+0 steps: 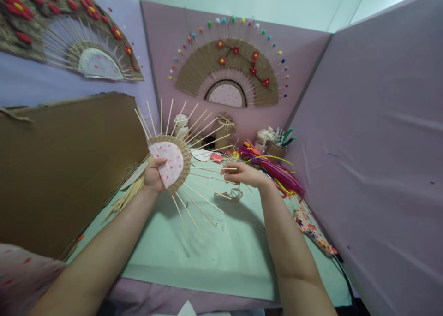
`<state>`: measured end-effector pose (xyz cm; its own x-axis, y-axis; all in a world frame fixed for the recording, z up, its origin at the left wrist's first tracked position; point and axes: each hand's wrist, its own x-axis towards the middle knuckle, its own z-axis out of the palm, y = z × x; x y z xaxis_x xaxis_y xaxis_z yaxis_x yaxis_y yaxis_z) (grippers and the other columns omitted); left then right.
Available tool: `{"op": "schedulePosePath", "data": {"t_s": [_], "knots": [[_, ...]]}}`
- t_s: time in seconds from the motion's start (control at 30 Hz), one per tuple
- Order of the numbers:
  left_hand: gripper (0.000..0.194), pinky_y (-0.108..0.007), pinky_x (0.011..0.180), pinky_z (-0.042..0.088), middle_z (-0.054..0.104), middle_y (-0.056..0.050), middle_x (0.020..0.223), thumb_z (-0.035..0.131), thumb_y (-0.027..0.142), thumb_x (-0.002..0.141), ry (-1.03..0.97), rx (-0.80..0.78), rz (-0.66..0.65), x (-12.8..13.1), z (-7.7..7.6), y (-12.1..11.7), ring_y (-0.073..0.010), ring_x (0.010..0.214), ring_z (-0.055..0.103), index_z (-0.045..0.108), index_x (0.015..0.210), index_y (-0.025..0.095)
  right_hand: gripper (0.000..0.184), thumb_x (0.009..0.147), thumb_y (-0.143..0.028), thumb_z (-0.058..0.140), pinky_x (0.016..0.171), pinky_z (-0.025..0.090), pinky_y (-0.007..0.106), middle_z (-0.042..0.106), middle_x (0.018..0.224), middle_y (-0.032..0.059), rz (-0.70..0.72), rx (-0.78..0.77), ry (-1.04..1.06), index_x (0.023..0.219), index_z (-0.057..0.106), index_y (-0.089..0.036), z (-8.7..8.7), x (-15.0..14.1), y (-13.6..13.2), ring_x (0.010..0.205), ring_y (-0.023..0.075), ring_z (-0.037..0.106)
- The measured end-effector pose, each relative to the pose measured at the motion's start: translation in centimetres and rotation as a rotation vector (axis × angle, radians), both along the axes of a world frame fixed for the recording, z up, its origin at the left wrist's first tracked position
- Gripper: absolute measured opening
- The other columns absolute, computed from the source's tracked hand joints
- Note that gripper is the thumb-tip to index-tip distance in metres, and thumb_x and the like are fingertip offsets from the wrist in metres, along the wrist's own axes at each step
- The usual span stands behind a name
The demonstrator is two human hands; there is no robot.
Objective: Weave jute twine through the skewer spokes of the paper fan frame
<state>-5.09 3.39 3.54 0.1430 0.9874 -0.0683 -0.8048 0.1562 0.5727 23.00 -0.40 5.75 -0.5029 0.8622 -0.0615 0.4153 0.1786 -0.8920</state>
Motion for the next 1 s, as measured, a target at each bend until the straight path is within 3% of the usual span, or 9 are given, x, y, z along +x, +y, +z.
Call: {"op": "schedulePosePath", "data": {"t_s": [0.23, 0.4, 0.63, 0.77, 0.87, 1.0], "knots": [[0.052, -0.039, 0.087, 0.049, 0.071, -0.007, 0.090, 0.047, 0.007, 0.064, 0.051, -0.005, 0.050, -0.2, 0.5, -0.2, -0.0228, 0.089, 0.066, 0.058, 0.115, 0.011, 0.030, 0.070, -0.043, 0.062, 0.046, 0.030, 0.020, 0.047, 0.061, -0.0023, -0.421, 0.310, 0.118, 0.078, 0.055, -0.014, 2.2, 0.9, -1.0, 0.051, 0.0065, 0.038], [0.048, -0.039, 0.087, 0.049, 0.071, -0.009, 0.092, 0.049, 0.007, 0.063, 0.066, 0.020, 0.051, -0.1, 0.3, -0.1, -0.0235, 0.091, 0.065, 0.060, 0.110, 0.009, 0.031, 0.072, -0.045, 0.060, 0.048, 0.032, 0.021, 0.050, 0.066, -0.0002, -0.503, 0.483, 0.134, 0.080, 0.057, -0.015, 3.2, 0.5, -1.8, 0.055, 0.0080, 0.040], [0.046, -0.038, 0.089, 0.048, 0.071, -0.006, 0.090, 0.049, 0.008, 0.065, 0.015, 0.029, 0.105, -0.3, 0.2, 0.3, -0.0219, 0.092, 0.065, 0.061, 0.109, 0.012, 0.026, 0.074, -0.040, 0.061, 0.053, 0.033, 0.022, 0.050, 0.067, -0.0007, -0.413, 0.435, 0.113, 0.078, 0.057, -0.015, 3.2, 0.7, -2.2, 0.057, 0.0083, 0.042], [0.047, -0.038, 0.089, 0.048, 0.071, -0.006, 0.088, 0.049, 0.009, 0.065, -0.007, 0.014, 0.101, -0.3, 0.7, 0.0, -0.0226, 0.092, 0.065, 0.060, 0.110, 0.012, 0.027, 0.075, -0.040, 0.058, 0.054, 0.033, 0.022, 0.051, 0.067, 0.0000, -0.242, 0.315, -0.024, 0.078, 0.057, -0.014, 1.9, 0.6, -1.0, 0.059, 0.0091, 0.042], [0.050, -0.037, 0.089, 0.048, 0.071, -0.006, 0.088, 0.048, 0.008, 0.065, -0.031, 0.008, 0.133, -0.1, 1.0, -0.2, -0.0221, 0.092, 0.065, 0.058, 0.113, 0.012, 0.023, 0.077, -0.036, 0.055, 0.057, 0.034, 0.022, 0.052, 0.068, 0.0002, -0.057, 0.291, -0.162, 0.076, 0.058, -0.013, 0.5, -1.2, -0.4, 0.062, 0.0096, 0.043], [0.052, -0.037, 0.089, 0.048, 0.071, -0.005, 0.089, 0.048, 0.008, 0.064, -0.049, 0.009, 0.128, 0.1, 0.9, -0.3, -0.0220, 0.094, 0.064, 0.057, 0.115, 0.013, 0.015, 0.077, -0.027, 0.049, 0.057, 0.034, 0.020, 0.053, 0.067, -0.0014, 0.144, 0.255, -0.263, 0.075, 0.057, -0.014, -1.5, -5.6, -0.5, 0.061, 0.0090, 0.043]]}}
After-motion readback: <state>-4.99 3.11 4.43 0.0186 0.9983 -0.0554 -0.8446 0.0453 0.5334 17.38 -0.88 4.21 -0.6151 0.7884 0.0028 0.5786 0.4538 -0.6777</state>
